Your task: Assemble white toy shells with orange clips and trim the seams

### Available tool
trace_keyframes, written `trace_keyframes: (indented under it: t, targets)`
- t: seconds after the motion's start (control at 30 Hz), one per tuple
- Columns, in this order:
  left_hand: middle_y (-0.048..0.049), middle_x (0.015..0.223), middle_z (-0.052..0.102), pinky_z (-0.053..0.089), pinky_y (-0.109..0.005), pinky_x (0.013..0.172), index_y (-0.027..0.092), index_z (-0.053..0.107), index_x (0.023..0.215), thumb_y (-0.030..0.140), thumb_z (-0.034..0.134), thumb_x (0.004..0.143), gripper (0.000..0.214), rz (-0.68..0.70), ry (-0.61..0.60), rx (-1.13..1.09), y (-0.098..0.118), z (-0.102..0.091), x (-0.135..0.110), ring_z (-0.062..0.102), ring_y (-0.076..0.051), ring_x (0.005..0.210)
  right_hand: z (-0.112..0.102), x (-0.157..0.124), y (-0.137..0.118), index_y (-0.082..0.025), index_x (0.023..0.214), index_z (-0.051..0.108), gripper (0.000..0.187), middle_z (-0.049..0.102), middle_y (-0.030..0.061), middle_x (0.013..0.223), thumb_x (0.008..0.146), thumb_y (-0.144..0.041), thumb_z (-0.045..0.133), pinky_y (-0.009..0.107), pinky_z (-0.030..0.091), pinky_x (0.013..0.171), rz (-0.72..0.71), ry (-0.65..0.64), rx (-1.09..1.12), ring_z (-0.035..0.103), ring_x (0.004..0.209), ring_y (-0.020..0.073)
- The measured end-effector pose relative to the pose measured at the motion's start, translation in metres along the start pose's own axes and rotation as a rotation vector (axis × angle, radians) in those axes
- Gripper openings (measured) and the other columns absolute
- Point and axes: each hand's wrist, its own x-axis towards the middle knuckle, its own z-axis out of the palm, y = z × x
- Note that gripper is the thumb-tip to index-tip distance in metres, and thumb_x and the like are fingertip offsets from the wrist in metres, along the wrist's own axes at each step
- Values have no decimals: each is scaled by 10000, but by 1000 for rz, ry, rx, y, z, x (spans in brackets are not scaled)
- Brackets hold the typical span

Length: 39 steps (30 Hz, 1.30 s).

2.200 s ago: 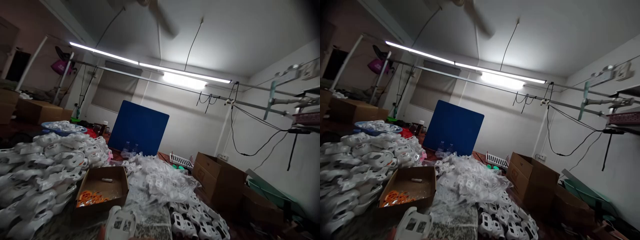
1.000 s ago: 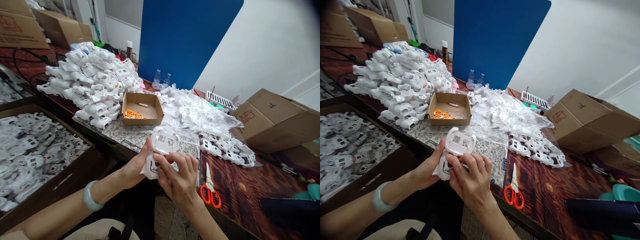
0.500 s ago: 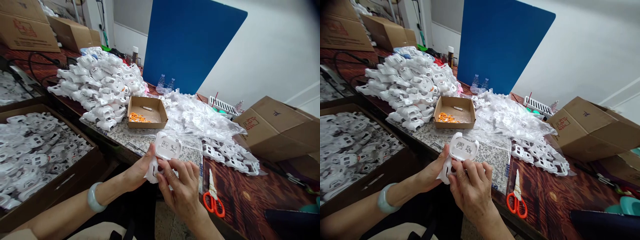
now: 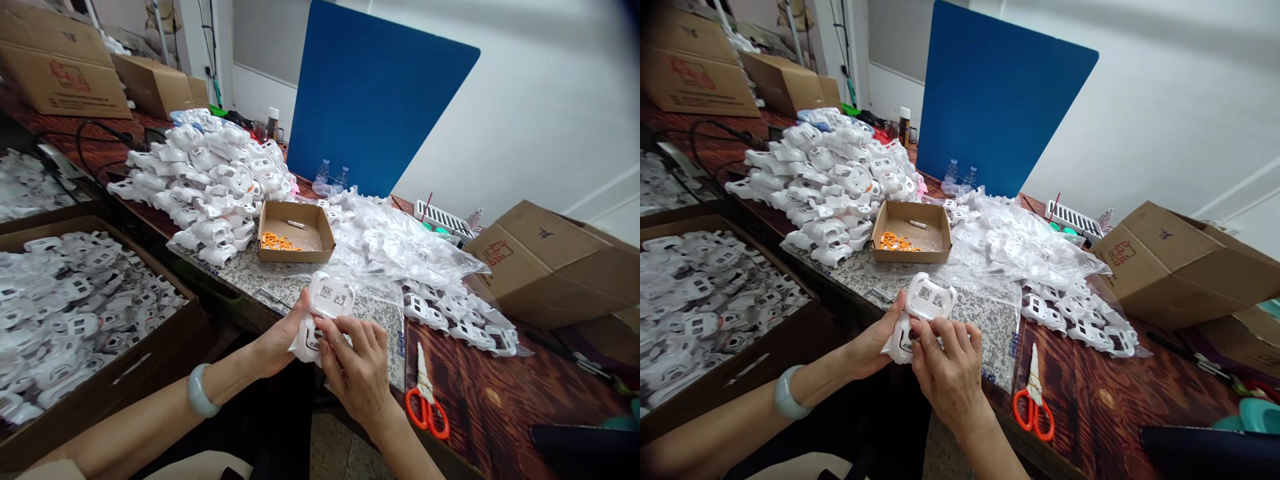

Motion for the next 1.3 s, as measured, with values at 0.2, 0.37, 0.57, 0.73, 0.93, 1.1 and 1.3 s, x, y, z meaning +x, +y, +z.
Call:
trace_keyframes:
  t: [0.2, 0.37, 0.57, 0.73, 0.93, 1.1, 1.3]
  targets:
    - [-126, 859, 704, 479, -244, 701, 84, 660, 1010, 620, 294, 883, 661, -47, 3, -46, -5, -5, 6, 636, -163, 714, 1, -3, 2, -222, 1144, 588, 284, 601, 34, 950, 886, -165, 483, 342, 350, 809, 29, -29, 37, 538, 908, 167]
    - [-135, 785, 686, 486, -287, 599, 71, 616, 1086, 698, 223, 838, 780, -24, -84, 1, 4, -10, 11, 615, -181, 602, -4, -1, 10, -232, 1235, 521, 368, 570, 53, 1105, 891, -124, 447, 349, 365, 859, 62, -57, 185, 515, 1026, 174]
    - [-109, 741, 647, 494, -306, 561, 74, 609, 1077, 765, 253, 774, 834, 12, -145, 86, 9, -15, 10, 612, -192, 564, -9, -7, 15, -226, 1193, 551, 354, 588, 51, 1021, 875, -101, 460, 337, 377, 803, 62, 8, 146, 539, 943, 167]
    - [-141, 824, 676, 495, -295, 586, 98, 602, 1124, 746, 243, 791, 812, 17, -169, 97, 4, -14, 8, 621, -188, 612, -9, -8, 10, -240, 1195, 558, 348, 593, 44, 1004, 879, -122, 474, 336, 364, 789, 49, -16, 81, 545, 913, 163]
    - [-149, 965, 687, 471, -276, 715, 110, 598, 1161, 696, 333, 820, 728, 69, -173, 85, 3, -8, 7, 637, -221, 835, -6, -5, 6, -242, 1170, 577, 298, 618, 34, 997, 886, -178, 514, 348, 333, 808, 12, -19, -6, 560, 870, 154]
    - [-144, 928, 691, 474, -279, 696, 105, 593, 1169, 688, 297, 835, 734, 30, -117, 78, -2, -12, 4, 631, -191, 738, -1, -9, 8, -221, 1116, 599, 254, 639, 30, 924, 885, -178, 502, 356, 326, 794, 17, -4, -52, 554, 816, 159]
    - [-159, 902, 679, 495, -293, 575, 99, 557, 1197, 722, 289, 808, 783, 33, -134, 121, 3, -14, 6, 612, -180, 602, 3, -10, 13, -218, 1154, 573, 281, 645, 30, 964, 894, -173, 476, 341, 342, 795, 39, -42, 18, 557, 865, 160]
